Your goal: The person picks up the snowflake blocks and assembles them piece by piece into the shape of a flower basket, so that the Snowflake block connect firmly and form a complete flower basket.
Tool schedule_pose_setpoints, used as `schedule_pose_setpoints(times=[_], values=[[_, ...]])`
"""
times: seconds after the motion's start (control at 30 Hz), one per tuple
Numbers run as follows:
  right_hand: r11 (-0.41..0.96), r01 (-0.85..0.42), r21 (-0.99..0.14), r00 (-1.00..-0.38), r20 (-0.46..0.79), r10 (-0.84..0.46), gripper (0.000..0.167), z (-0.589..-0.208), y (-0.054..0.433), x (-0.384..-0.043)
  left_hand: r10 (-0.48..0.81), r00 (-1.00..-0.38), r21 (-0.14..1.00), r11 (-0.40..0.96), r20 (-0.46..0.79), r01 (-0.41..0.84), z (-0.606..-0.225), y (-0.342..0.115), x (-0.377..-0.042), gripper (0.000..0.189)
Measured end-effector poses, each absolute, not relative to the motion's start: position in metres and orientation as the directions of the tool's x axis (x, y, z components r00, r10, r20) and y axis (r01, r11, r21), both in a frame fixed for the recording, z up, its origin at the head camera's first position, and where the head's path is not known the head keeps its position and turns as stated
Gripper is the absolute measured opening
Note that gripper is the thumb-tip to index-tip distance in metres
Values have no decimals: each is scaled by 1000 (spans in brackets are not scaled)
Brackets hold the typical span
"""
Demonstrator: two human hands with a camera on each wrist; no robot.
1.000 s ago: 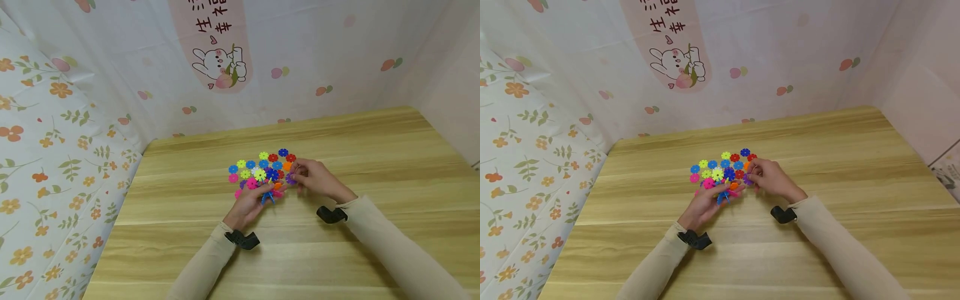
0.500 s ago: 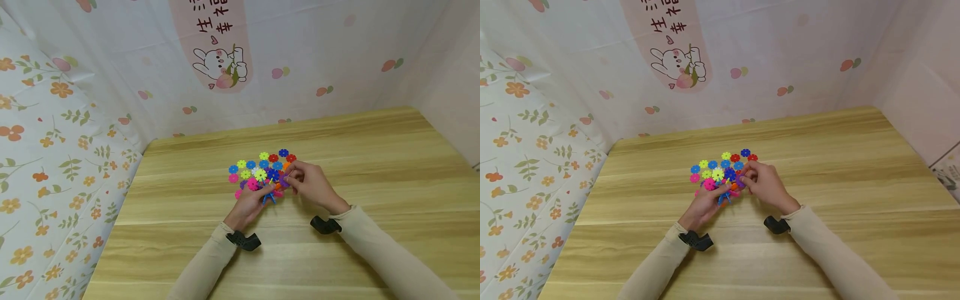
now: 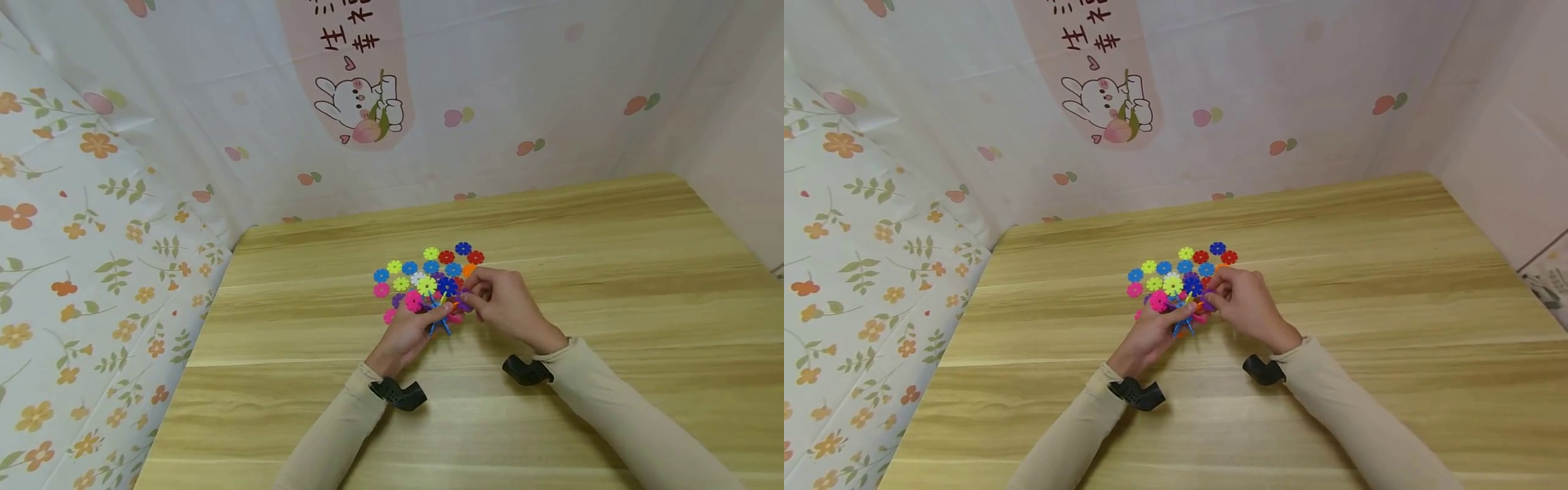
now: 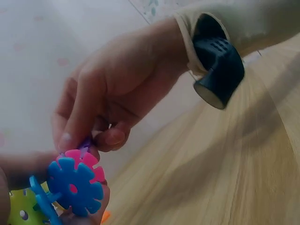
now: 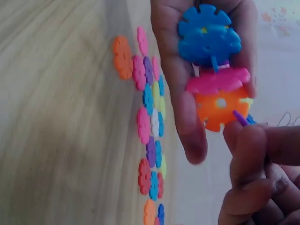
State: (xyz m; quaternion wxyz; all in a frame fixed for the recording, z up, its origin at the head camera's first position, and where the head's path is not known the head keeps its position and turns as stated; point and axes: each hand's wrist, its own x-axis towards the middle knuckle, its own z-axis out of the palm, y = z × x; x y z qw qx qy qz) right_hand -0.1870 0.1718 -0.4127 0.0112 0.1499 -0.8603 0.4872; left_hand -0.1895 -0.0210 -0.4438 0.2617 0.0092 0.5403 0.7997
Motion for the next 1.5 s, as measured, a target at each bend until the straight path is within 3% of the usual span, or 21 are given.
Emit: schedule_pose_setpoints(times=[0.23, 0.47, 0.77, 0.93, 1.13, 1.27, 1.37, 1.5], values=[[444, -249, -861, -956, 145, -255, 4, -415, 167, -187, 418, -877, 875, -301, -237, -380, -441, -20, -190, 31], [377, -201, -904, -937, 65, -344, 7, -417, 177, -198, 464, -841, 851, -287, -279, -440, -439, -34, -191, 62], [365, -138, -921, -902, -35, -430, 24, -417, 183, -223, 535, -808, 810, -345, -246, -475, -443, -44, -193, 42], [568, -230, -790, -905, -42, -424, 12, -427, 183, -239, 475, -851, 741, -485, -222, -464, -444, -48, -191, 10], [754, -369, -543, -892, -20, -451, 25, -435, 173, -248, 417, -872, 736, -500, -257, -457, -443, -48, -191, 11], [813, -408, -416, -891, -15, -454, 19, -436, 167, -247, 426, -863, 747, -472, -271, -467, -441, -44, -193, 27], [821, -436, -369, -882, -7, -472, 8, -436, 166, -245, 413, -858, 755, -445, -305, -482, -439, -41, -193, 52], [797, -477, -370, -861, 13, -509, 14, -435, 163, -243, 367, -863, 767, -417, -348, -487, -441, -40, -193, 72]])
